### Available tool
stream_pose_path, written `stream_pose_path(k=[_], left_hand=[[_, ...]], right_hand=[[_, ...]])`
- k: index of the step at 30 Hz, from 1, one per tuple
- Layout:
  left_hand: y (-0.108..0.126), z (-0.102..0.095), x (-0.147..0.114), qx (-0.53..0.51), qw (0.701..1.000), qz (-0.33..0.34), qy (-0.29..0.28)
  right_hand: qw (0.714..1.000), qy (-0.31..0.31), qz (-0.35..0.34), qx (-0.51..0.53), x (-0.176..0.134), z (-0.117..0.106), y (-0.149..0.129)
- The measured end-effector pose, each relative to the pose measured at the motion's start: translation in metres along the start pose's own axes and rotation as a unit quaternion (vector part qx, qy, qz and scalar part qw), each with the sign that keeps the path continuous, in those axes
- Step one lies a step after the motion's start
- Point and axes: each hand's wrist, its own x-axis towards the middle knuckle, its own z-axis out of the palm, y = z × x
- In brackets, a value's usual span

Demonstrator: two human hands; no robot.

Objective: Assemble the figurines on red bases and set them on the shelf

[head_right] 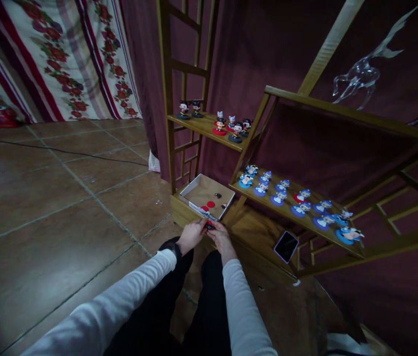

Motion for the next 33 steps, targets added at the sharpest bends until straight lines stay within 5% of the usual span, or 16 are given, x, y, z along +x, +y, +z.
stream_pose_path(k=[7, 33], left_hand=[[0.0052, -0.0018, -0.0017, 0.132, 0.988, 0.081, -0.005], [0.0046, -0.0053, -0.0042, 0.191, 0.97, 0.152, -0.009]], right_hand=[[1.0, 0.009, -0.005, -0.005, 0.0063, -0.0031, 0.0033], [0.999, 0.022, -0.015, -0.026, 0.0052, -0.0084, 0.0021]])
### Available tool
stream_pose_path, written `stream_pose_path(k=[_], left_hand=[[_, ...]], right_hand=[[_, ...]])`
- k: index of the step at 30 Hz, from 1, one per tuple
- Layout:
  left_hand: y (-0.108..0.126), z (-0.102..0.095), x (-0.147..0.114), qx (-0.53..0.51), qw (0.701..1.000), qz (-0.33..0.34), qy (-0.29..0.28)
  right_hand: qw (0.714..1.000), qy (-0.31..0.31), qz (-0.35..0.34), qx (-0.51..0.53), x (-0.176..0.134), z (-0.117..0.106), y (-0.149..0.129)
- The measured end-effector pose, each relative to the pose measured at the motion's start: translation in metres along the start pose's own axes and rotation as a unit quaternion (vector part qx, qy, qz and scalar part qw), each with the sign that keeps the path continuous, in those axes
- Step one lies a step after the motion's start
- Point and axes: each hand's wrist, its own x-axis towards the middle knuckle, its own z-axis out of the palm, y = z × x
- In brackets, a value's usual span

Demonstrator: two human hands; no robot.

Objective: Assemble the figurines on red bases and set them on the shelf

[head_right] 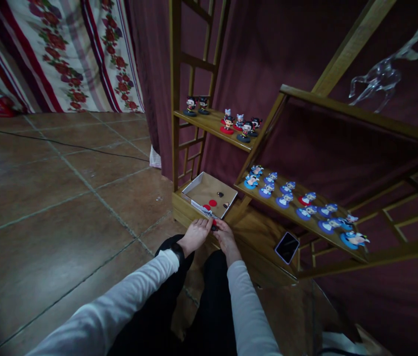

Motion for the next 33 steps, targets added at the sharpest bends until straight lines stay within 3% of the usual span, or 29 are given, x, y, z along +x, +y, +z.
stream_pose_path(k=[11, 17, 24, 29, 33], left_hand=[[0.003, -0.001, -0.001, 0.072, 0.997, 0.022, 0.009], [-0.005, 0.002, 0.001, -0.079, 0.996, -0.041, 0.008], [-0.023, 0.011, 0.014, -0.321, 0.933, -0.161, 0.033], [-0.028, 0.015, 0.017, -0.443, 0.88, -0.166, 0.035], [-0.032, 0.022, 0.017, -0.488, 0.856, -0.169, 0.022]], right_hand=[[1.0, -0.007, -0.012, 0.013, -0.002, 0.0, -0.003], [1.0, -0.009, -0.015, 0.025, -0.008, 0.005, -0.005], [0.999, -0.004, -0.007, 0.043, -0.003, 0.011, 0.001], [0.999, -0.006, 0.002, 0.037, -0.002, 0.014, 0.004], [1.0, -0.008, 0.005, 0.025, -0.003, 0.015, 0.005]])
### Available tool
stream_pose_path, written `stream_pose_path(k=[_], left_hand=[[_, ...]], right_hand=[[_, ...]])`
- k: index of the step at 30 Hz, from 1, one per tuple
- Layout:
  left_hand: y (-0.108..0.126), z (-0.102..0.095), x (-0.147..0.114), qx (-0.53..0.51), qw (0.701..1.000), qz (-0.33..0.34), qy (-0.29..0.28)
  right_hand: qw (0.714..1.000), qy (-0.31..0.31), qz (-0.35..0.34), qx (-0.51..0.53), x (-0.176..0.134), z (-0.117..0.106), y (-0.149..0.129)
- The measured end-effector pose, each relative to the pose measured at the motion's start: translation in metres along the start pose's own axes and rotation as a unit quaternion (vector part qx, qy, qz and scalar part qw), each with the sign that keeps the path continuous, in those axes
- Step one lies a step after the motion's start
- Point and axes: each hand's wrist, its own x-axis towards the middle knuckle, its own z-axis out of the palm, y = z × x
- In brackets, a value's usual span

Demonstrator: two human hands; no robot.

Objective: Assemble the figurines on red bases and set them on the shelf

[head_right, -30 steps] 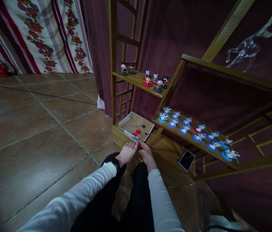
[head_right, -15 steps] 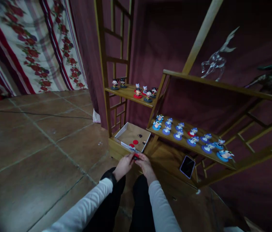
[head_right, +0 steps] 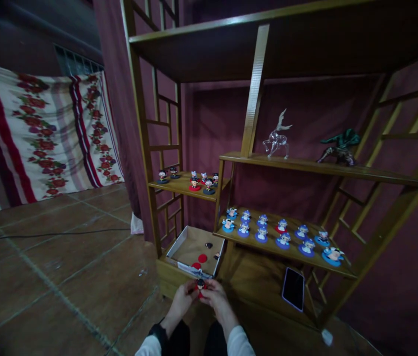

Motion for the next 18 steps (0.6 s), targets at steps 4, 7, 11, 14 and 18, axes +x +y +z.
stream_pose_path(k=[4, 7, 11, 14, 18], left_hand=[[-0.0055, 0.0013, 0.0024, -0.044, 0.999, -0.004, -0.006], [-0.007, 0.003, 0.0035, -0.097, 0.995, 0.014, -0.022], [-0.008, 0.0042, 0.004, -0.139, 0.99, 0.011, -0.033], [-0.0092, 0.0043, 0.0046, -0.129, 0.991, -0.008, -0.013], [-0.0094, 0.0049, 0.0052, -0.109, 0.994, -0.004, -0.008]], right_hand=[[1.0, 0.012, -0.005, 0.001, -0.0003, 0.0025, 0.0005], [0.999, 0.028, -0.011, 0.012, -0.0005, 0.0049, 0.0002], [0.999, 0.009, -0.022, 0.027, -0.0037, 0.0073, -0.002], [0.999, -0.009, -0.029, 0.03, -0.0071, 0.0079, -0.0038], [0.999, -0.02, -0.028, 0.032, -0.0082, 0.0067, -0.0041]])
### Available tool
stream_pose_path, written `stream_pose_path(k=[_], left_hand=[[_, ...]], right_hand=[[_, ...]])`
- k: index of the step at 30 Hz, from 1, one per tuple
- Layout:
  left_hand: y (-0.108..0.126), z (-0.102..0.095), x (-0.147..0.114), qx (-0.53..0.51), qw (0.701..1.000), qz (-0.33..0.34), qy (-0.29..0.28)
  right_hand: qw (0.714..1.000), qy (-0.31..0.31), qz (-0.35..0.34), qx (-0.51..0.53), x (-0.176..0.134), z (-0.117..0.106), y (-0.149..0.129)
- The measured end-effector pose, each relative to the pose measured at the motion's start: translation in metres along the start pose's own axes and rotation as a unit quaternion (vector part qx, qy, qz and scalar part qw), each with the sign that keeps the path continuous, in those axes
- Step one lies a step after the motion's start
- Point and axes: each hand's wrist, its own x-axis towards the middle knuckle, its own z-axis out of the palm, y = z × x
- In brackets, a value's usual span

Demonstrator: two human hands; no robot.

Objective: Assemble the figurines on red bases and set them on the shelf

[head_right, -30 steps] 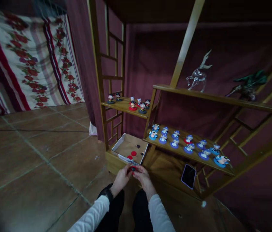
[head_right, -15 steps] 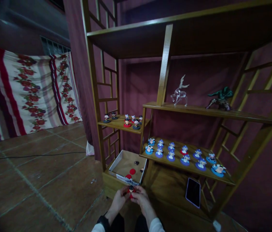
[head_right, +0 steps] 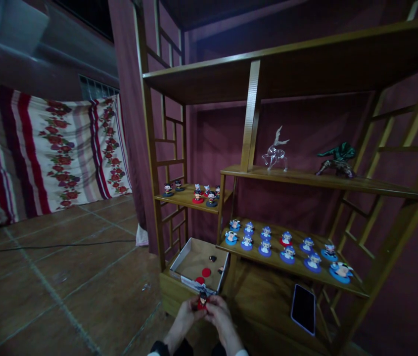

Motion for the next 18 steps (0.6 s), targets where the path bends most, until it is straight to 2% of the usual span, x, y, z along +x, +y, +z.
stream_pose_path(k=[8, 12, 15, 18], left_hand=[[0.009, 0.003, -0.003, 0.012, 1.0, 0.011, 0.008], [0.01, 0.007, -0.004, -0.009, 0.998, -0.002, 0.066], [0.008, 0.009, -0.004, -0.001, 0.995, -0.006, 0.099], [0.008, 0.009, -0.005, 0.033, 0.993, -0.01, 0.109]], right_hand=[[1.0, 0.01, 0.007, 0.006, -0.003, 0.001, -0.006], [0.999, 0.041, 0.014, -0.002, -0.007, 0.002, -0.012], [0.999, 0.042, 0.018, -0.008, -0.007, 0.0, -0.012], [0.998, 0.046, 0.026, -0.02, -0.005, -0.002, -0.009]])
